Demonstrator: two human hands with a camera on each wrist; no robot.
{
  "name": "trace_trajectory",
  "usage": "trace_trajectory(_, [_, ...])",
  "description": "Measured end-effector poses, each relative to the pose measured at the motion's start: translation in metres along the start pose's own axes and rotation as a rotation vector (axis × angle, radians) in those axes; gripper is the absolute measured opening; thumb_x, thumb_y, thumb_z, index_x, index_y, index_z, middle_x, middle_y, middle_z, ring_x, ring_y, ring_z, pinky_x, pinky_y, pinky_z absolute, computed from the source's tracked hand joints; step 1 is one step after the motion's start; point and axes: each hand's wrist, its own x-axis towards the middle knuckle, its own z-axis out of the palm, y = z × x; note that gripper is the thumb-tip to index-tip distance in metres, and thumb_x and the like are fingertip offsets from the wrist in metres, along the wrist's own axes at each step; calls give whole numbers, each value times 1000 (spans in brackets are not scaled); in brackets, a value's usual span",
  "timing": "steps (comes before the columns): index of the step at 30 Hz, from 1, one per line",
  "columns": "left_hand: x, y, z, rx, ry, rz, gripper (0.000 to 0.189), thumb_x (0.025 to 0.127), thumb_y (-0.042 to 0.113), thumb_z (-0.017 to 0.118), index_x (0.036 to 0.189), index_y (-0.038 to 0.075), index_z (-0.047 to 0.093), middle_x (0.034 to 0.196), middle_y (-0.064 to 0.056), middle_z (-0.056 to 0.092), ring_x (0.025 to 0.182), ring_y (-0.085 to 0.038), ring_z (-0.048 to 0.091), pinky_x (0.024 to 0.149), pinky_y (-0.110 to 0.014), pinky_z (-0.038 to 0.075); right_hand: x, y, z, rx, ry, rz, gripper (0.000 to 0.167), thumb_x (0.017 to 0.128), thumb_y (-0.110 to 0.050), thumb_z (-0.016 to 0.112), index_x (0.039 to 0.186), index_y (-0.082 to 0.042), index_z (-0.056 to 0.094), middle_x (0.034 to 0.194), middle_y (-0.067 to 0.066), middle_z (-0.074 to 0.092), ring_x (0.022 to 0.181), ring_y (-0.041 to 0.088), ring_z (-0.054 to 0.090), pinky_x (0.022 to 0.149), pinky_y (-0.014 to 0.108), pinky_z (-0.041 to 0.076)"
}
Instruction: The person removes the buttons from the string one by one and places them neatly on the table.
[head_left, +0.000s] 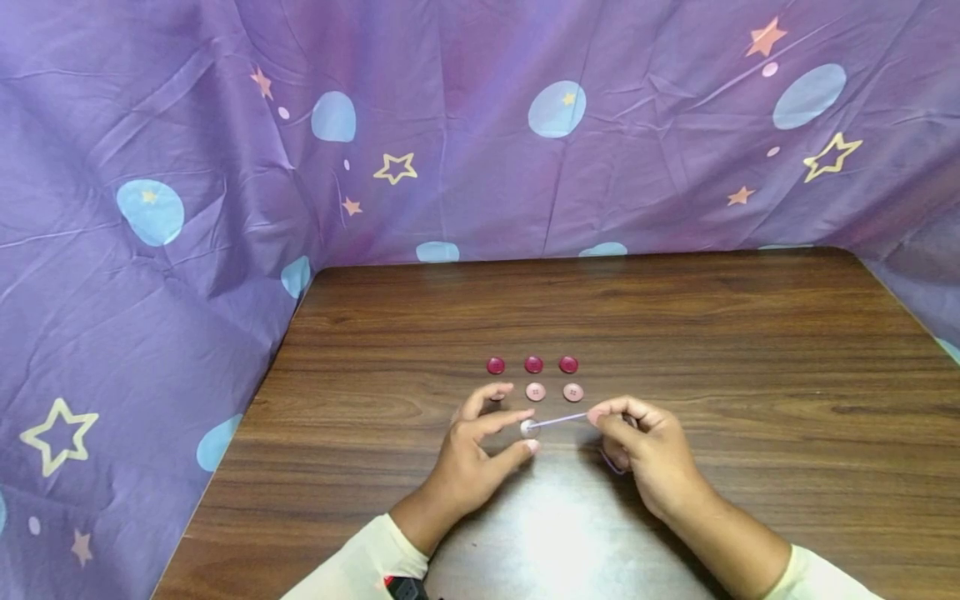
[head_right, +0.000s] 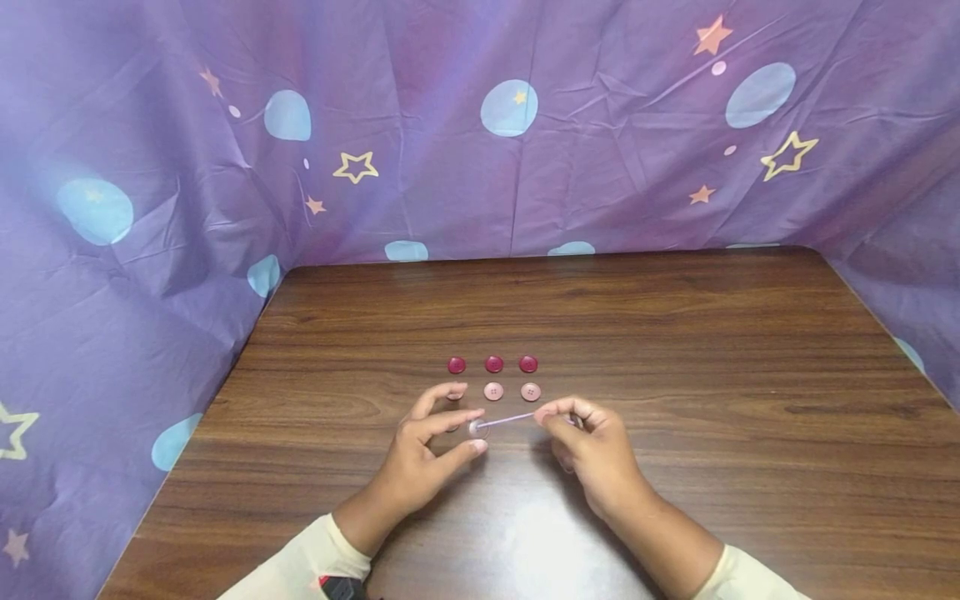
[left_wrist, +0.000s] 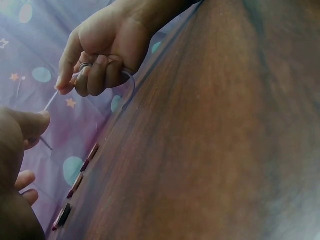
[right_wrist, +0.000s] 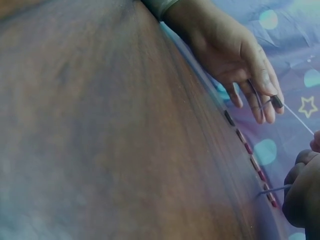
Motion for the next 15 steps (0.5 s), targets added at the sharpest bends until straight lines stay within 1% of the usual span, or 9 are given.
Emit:
trace_trajectory(7, [1, 2, 0, -3, 6, -3, 35, 86, 12, 90, 121, 9, 84, 152, -20, 60, 142, -38, 58, 118, -59, 47, 2, -1, -1, 27, 17, -9, 27, 100, 9, 63, 86, -10, 76, 61, -6, 48, 52, 5, 43, 47, 27, 34])
trace_trajectory(11, [1, 1, -1, -29, -5, -21, 35, 87, 11, 89, 121, 6, 83, 154, -22, 58, 141, -42, 57, 112, -46, 55, 2, -3, -2, 28, 31, -1, 29, 100, 10, 62, 85, -11, 76, 61, -6, 49, 53, 5, 44, 49, 23, 37])
trace_trajectory(14, [1, 0, -1, -58, -20, -42, 35, 87, 9, 88, 122, 4, 82, 156, -23, 56, 142, -46, 56, 106, -36, 57, 3, -3, -3, 23, 38, 2, 28, 100, 10, 62, 86, -10, 76, 62, -6, 50, 53, 5, 45, 49, 21, 38])
trace_trajectory(15, [1, -1, -1, -63, -22, -44, 35, 88, 9, 88, 122, 3, 82, 156, -24, 56, 142, -46, 56, 106, -35, 57, 3, -3, -4, 23, 40, 3, 27, 100, 10, 63, 86, -9, 76, 62, -5, 50, 53, 5, 45, 49, 21, 38])
